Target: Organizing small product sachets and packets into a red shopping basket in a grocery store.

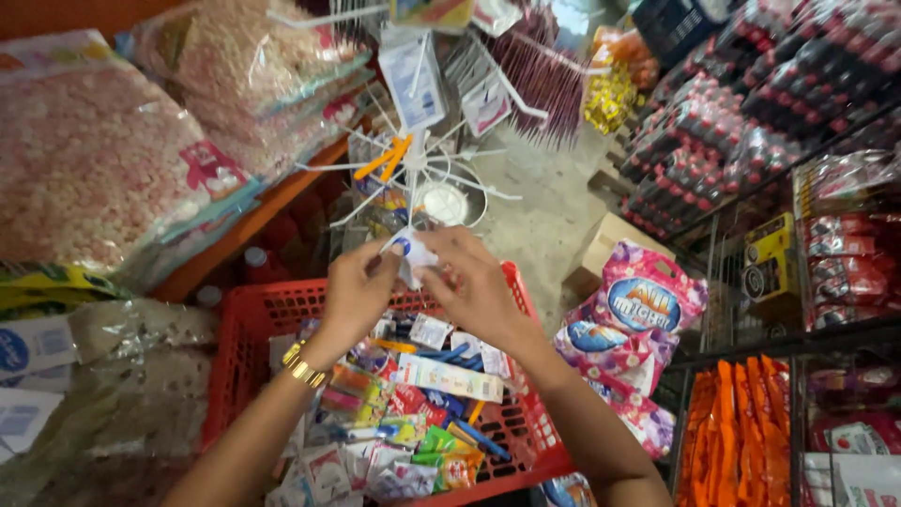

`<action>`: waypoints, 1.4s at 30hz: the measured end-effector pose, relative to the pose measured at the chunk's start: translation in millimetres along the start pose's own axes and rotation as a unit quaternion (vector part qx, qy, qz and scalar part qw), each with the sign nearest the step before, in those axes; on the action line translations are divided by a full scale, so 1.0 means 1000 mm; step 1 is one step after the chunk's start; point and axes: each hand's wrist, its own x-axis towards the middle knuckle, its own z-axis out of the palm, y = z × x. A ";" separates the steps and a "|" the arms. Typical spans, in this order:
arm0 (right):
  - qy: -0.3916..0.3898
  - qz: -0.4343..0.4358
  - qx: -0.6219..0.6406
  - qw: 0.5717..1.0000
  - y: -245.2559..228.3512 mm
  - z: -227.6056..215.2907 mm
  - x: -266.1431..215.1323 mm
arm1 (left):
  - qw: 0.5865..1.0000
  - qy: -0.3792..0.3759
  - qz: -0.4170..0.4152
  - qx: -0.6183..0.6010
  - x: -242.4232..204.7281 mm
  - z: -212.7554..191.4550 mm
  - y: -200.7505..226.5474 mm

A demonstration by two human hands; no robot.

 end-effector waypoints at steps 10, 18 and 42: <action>0.107 0.194 0.152 0.963 0.011 0.000 0.028 | 0.990 0.051 0.131 0.015 0.014 -0.013 0.075; 0.185 -0.010 -0.016 0.983 -0.048 -0.025 0.076 | 0.979 0.112 0.168 -0.024 0.033 -0.018 0.131; 0.111 0.018 -0.012 0.994 -0.017 -0.020 0.092 | 0.981 0.136 0.137 -0.029 0.078 -0.026 0.130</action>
